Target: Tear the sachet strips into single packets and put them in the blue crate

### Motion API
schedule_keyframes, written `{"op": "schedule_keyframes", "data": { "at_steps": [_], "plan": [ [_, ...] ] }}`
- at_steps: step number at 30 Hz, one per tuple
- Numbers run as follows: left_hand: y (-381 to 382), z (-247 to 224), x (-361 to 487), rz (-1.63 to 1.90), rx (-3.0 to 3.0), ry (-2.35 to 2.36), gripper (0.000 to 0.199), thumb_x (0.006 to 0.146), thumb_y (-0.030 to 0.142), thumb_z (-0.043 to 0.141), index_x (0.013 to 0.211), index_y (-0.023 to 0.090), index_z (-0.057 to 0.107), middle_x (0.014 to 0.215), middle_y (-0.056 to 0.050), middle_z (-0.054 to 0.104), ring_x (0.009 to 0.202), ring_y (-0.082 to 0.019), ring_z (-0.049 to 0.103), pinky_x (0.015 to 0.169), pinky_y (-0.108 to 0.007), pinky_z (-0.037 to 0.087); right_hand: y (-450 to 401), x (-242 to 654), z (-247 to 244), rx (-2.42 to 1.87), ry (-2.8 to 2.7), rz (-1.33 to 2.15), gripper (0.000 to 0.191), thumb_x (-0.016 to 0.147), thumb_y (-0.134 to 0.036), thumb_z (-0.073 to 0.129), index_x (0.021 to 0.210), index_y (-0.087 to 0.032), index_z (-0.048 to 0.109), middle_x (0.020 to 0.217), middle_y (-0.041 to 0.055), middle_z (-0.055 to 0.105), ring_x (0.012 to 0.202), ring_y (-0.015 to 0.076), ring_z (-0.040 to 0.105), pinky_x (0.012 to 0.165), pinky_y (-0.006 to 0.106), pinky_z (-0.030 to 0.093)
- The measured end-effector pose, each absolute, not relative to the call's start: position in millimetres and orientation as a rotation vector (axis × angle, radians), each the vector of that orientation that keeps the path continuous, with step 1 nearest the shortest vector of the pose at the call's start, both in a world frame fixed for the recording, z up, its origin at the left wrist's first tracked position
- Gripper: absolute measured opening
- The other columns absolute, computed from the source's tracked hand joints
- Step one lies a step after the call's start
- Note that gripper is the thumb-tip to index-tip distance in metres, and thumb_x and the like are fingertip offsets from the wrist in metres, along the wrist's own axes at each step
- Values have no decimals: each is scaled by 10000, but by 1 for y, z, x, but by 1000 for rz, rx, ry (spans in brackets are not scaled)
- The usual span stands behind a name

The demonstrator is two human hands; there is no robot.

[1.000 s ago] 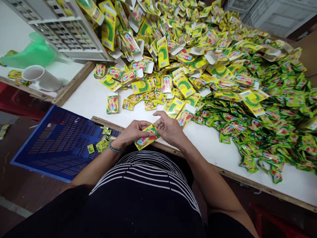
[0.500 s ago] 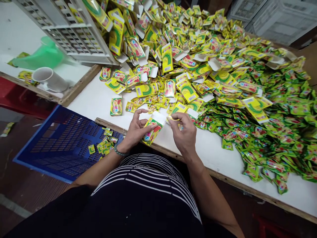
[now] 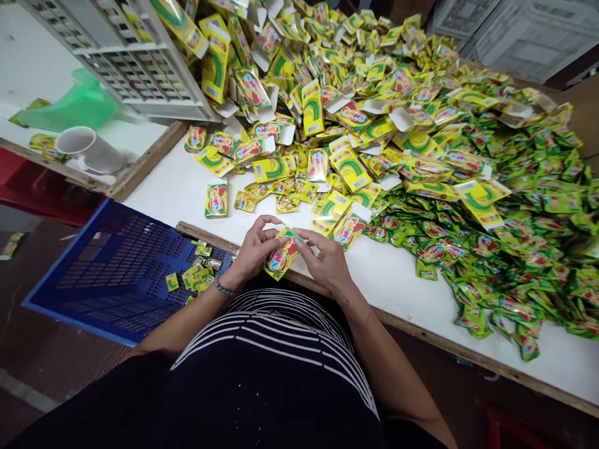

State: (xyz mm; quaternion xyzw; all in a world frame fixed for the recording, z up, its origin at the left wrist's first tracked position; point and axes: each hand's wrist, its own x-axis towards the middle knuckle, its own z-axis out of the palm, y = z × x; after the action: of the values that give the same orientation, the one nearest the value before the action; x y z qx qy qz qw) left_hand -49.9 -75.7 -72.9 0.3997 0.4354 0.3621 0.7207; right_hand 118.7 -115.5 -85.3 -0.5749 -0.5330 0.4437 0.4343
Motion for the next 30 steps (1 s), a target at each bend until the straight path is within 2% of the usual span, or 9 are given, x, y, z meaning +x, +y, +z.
{"op": "schedule_keyframes", "data": {
  "at_steps": [3,8,13,16,21,23,27,30],
  "plan": [
    [-76,-75,-49,811,896,996,508,607,342,837,942,185,489,612,74,628,487,-53,521,523,-176,403,-115,118,-83,-1400,-1285,1144,271,842,-466,633,935,-242,755,985,42,760,911,224,685,885,420,536],
    [-76,-75,-49,806,900,997,509,597,354,855,955,158,551,653,39,669,529,-68,577,554,-189,446,-110,117,-91,-1397,-1042,1261,287,689,-475,781,796,-211,743,786,31,747,705,177,666,713,349,560],
    [-76,-74,-50,772,914,956,514,596,357,866,984,149,600,728,2,708,623,-99,652,625,-211,500,-108,124,-94,-1371,-904,1348,253,639,-444,814,761,-230,757,734,7,750,660,153,653,664,316,553],
    [-76,-77,-51,785,922,964,504,612,377,855,997,152,622,745,-8,716,642,-110,664,644,-227,514,-112,130,-92,-1384,-1014,1368,238,667,-435,805,805,-242,780,789,11,770,717,173,680,732,350,569],
    [-81,-79,-50,796,918,973,499,611,407,850,984,145,646,740,-18,715,646,-117,665,647,-236,520,-126,130,-87,-1403,-1181,1267,209,793,-402,706,926,-263,789,969,25,778,917,224,711,908,436,552],
    [-82,-79,-49,822,902,990,491,611,413,850,968,142,649,725,-14,707,627,-109,651,624,-226,510,-133,123,-86,-1427,-1221,1151,215,823,-380,663,960,-267,784,1002,28,773,910,221,710,889,429,560],
    [-85,-82,-42,900,835,1050,510,602,426,848,976,148,640,704,5,690,602,-100,624,603,-219,496,-143,99,-89,-1556,-1217,906,322,837,-365,632,1117,-248,740,1051,52,760,764,199,685,760,394,582],
    [-84,-82,-41,896,887,1082,531,633,456,817,1039,160,644,679,21,665,595,-98,599,592,-215,477,-144,84,-92,-1586,-1213,857,346,856,-367,603,1162,-250,714,1025,50,760,728,196,667,724,388,580]
  ]
}}
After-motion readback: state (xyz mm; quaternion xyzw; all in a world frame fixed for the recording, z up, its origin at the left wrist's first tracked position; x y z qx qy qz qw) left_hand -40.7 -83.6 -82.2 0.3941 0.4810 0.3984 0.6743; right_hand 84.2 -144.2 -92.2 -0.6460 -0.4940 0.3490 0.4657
